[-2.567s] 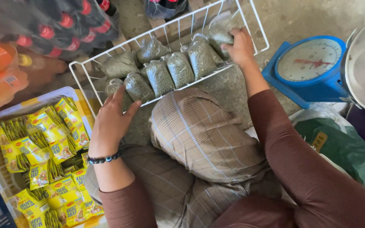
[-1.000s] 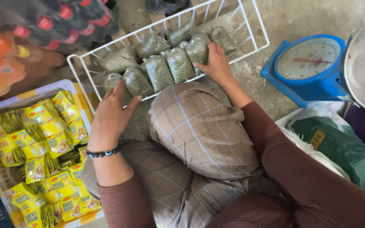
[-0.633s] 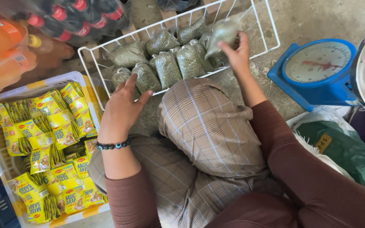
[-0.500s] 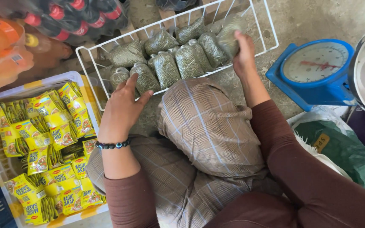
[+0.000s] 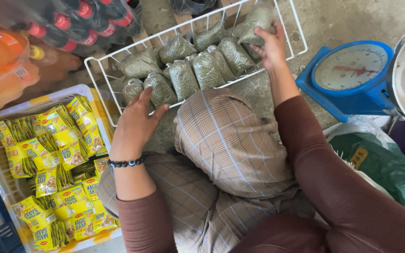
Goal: Organizing and restocking sachets of seasoning and small bags of mung beans in a grocery store storage area.
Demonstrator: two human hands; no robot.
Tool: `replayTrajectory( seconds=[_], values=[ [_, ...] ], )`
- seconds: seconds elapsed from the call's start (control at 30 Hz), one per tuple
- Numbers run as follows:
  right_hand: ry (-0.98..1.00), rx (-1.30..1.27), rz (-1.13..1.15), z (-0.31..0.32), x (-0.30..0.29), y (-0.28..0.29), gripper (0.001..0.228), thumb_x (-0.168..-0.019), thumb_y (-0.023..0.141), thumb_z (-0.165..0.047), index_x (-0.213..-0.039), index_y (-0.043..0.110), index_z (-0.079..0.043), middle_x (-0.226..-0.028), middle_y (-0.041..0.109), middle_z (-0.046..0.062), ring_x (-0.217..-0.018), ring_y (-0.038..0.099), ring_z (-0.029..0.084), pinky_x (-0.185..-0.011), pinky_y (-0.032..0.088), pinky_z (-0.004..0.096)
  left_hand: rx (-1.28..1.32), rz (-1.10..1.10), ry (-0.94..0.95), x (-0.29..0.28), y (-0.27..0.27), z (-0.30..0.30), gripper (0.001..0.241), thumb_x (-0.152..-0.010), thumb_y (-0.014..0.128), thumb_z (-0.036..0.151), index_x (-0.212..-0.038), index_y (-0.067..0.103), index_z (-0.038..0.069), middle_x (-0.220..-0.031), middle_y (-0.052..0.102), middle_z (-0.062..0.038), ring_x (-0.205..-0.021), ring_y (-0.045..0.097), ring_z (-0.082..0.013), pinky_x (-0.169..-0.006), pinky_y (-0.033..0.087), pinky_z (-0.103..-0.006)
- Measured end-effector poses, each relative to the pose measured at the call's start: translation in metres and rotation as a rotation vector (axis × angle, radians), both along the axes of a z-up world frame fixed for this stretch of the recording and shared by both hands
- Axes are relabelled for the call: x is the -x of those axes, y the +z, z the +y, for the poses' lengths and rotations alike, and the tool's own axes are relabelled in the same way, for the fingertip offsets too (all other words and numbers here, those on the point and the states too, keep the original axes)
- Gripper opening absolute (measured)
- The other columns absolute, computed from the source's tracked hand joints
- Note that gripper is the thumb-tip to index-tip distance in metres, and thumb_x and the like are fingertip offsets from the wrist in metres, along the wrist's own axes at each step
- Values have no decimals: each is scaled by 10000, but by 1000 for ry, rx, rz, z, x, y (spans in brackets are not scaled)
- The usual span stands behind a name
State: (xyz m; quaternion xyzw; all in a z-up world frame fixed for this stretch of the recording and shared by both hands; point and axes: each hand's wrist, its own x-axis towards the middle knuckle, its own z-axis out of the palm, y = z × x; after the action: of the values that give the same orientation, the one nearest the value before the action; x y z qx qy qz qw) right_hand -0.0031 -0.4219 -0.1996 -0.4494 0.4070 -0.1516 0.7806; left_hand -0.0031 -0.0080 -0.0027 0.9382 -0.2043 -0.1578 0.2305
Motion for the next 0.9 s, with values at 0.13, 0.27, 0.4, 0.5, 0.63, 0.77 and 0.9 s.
replayTrajectory(
  seconds=[0.13, 0.27, 0.4, 0.5, 0.63, 0.77, 0.9],
  values=[
    [329, 912, -133, -23, -16, -14, 591, -873, 749, 32, -1385, 508, -137, -1412, 575, 132, -1306, 579, 309, -1070, 531, 391, -3, 10, 9, 0, -2, 2, 649, -915, 715, 413, -1422, 545, 45, -1306, 634, -260, -1167, 620, -442, -946, 497, -504],
    [873, 1711, 4, -19, -28, 34, 507, -831, 634, 170, -1231, 645, -142, -1437, 582, 93, -1414, 448, 368, -1208, 364, 485, 0, 4, 0, -1, -2, -1, 642, -919, 721, 400, -1421, 547, 41, -1297, 634, -264, -1155, 625, -444, -935, 501, -503],
    [1020, 1828, 94, -26, -49, 16, 556, -862, 592, 208, -1281, 648, -152, -1446, 583, 54, -1444, 440, 323, -1223, 368, 454, 4, 12, 8, -2, -1, -1, 636, -915, 724, 389, -1417, 550, 40, -1290, 637, -262, -1137, 634, -442, -925, 507, -502],
    [1054, 1916, 128, -24, -52, 8, 622, -756, 576, 231, -1261, 640, -127, -1455, 550, 96, -1446, 417, 356, -1191, 367, 452, 14, 2, 11, -3, -1, -1, 633, -914, 725, 382, -1412, 551, 34, -1285, 646, -255, -1129, 642, -437, -922, 510, -502],
    [988, 1799, 173, -28, -50, -11, 426, -921, 605, 122, -1286, 623, -97, -1517, 452, 213, -1422, 377, 424, -1152, 342, 501, -8, 13, 20, -3, -2, -3, 632, -911, 729, 384, -1412, 555, 39, -1276, 649, -253, -1130, 639, -441, -919, 508, -507],
    [872, 1864, 277, -26, -44, -11, 371, -902, 662, 32, -1232, 698, -132, -1512, 465, 214, -1424, 367, 441, -1191, 307, 492, -2, 5, -5, -4, -6, -3, 638, -920, 731, 388, -1415, 551, 28, -1280, 644, -265, -1139, 631, -449, -928, 504, -508],
    [1016, 1795, 461, -30, -50, -39, 730, -777, 580, 201, -1414, 636, -151, -1447, 545, 162, -1365, 454, 364, -1174, 295, 523, 8, -11, -9, -4, -7, -1, 638, -922, 731, 386, -1413, 551, 20, -1283, 645, -268, -1150, 629, -449, -936, 503, -506]
  ],
)
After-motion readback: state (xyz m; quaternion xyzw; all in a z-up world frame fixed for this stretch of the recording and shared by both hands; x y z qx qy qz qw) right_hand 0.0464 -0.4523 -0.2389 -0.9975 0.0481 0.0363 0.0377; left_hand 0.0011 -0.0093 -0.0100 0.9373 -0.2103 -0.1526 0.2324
